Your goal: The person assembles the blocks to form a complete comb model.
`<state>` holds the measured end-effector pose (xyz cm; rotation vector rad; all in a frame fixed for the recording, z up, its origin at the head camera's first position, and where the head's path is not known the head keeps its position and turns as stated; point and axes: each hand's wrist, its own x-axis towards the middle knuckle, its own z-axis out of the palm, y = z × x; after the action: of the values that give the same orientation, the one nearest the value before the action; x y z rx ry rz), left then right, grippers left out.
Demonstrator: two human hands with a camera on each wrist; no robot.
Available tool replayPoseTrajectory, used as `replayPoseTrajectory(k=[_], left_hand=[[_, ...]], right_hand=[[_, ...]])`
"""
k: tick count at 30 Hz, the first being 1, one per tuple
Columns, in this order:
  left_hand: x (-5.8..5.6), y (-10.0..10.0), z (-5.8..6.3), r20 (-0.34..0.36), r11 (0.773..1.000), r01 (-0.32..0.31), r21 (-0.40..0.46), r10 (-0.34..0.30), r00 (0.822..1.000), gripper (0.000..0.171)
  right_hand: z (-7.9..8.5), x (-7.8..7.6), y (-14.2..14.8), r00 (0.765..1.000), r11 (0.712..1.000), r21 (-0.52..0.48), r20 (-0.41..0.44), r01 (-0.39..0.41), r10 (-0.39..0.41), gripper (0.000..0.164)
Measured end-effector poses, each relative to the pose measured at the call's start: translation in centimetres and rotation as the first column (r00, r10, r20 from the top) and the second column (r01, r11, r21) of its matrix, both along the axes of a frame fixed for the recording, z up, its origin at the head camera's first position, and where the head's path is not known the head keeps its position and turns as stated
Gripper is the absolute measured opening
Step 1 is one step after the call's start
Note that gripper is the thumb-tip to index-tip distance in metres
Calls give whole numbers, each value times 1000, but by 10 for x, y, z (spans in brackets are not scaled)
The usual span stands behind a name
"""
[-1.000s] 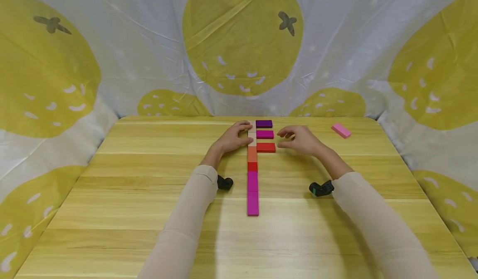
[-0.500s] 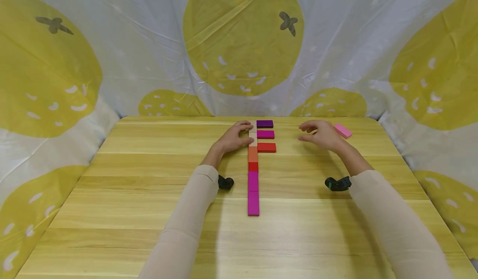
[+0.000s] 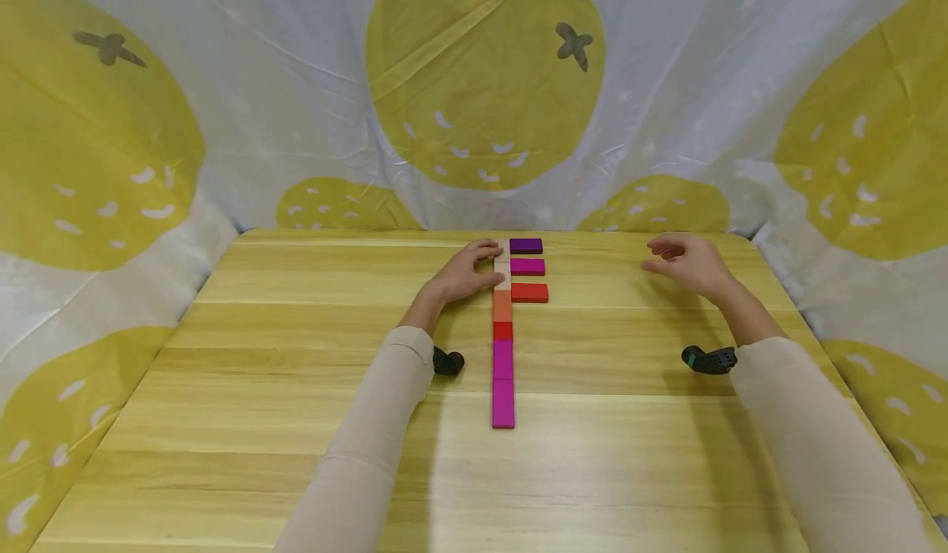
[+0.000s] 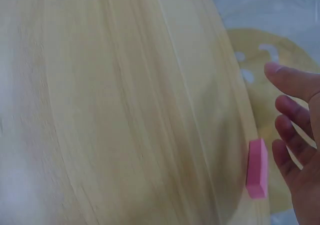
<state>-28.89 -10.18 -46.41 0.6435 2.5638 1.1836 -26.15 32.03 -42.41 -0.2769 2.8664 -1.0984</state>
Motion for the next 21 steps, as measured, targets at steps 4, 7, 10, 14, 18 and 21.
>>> replayPoseTrajectory(k=[4, 7, 10, 14, 18, 21], left_hand=[[0, 0, 0, -1, 1000, -2, -4, 2, 1000, 60], [0, 0, 0, -2, 1000, -2, -5, 2, 1000, 59], [0, 0, 0, -3, 1000, -2, -5, 2, 1000, 59], [0, 0, 0, 5, 1000, -4, -1, 4, 1000, 59], [0, 0, 1, 12, 1000, -7, 2, 7, 1000, 59], [0, 0, 1, 11, 1000, -8, 1, 8, 1000, 59]], right_hand=[[-2, 1, 11, 998, 999, -2, -11, 54, -54, 49], [-5, 2, 18, 996, 996, 0, -22, 87, -87, 50], [-10, 4, 25, 992, 992, 1, -21, 123, -123, 54], [-18, 7, 35, 986, 986, -3, -19, 167, -167, 57], [-25, 9, 42, 981, 981, 7, -29, 192, -192, 60], [-30, 8, 46, 979, 980, 21, -30, 200, -200, 63]])
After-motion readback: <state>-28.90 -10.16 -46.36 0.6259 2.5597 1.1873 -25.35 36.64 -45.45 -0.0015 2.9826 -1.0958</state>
